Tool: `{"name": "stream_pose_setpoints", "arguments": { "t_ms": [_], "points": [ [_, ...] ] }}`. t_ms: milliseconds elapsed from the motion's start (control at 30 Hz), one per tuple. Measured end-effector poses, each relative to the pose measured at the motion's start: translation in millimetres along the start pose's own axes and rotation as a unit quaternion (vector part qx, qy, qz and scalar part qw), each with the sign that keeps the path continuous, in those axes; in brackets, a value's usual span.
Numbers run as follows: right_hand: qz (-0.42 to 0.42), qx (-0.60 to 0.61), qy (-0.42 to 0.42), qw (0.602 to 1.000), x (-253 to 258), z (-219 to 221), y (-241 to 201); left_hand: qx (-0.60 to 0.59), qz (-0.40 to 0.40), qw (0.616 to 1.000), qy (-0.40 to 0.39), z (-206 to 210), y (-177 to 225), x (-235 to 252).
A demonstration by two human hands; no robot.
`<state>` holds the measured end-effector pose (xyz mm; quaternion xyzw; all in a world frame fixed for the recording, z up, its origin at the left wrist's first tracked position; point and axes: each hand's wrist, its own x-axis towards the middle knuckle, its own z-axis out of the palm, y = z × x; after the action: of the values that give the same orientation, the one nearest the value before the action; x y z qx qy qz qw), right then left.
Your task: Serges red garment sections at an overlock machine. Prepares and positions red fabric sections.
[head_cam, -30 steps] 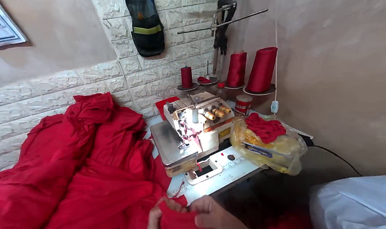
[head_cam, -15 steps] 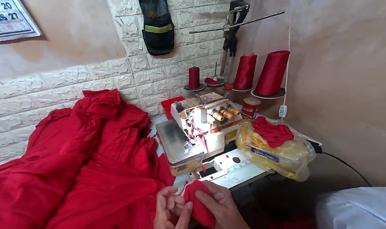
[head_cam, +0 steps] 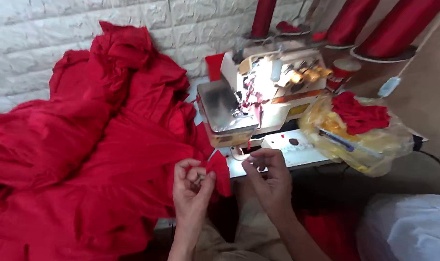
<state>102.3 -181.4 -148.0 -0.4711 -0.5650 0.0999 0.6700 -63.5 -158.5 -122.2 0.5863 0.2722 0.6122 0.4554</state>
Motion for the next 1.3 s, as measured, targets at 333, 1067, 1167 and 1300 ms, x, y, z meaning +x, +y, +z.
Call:
{"name": "stream_pose_setpoints", "arguments": {
  "t_ms": [333, 1067, 1167, 1300],
  "points": [
    [-0.019, -0.063, -0.237, 0.969, -18.5, -4.8, -2.4, 0.089, -0.04, 0.994, -0.053, 0.0, -1.1, -32.9],
    [0.041, 0.246, -0.353, 0.902, -1.0, -6.8, 2.2, -0.042, -0.057, 0.988, -0.137, -48.1, 13.1, -17.8],
    [0.142, 0.393, -0.286, 0.862, -8.2, 3.2, 12.4, -0.157, -0.11, 0.973, -0.129, -50.1, 2.7, -19.0],
    [0.238, 0.515, -0.225, 0.792, -8.8, 8.1, 14.7, -0.22, -0.088, 0.96, -0.152, -53.5, -11.8, -19.5]
  ]
}}
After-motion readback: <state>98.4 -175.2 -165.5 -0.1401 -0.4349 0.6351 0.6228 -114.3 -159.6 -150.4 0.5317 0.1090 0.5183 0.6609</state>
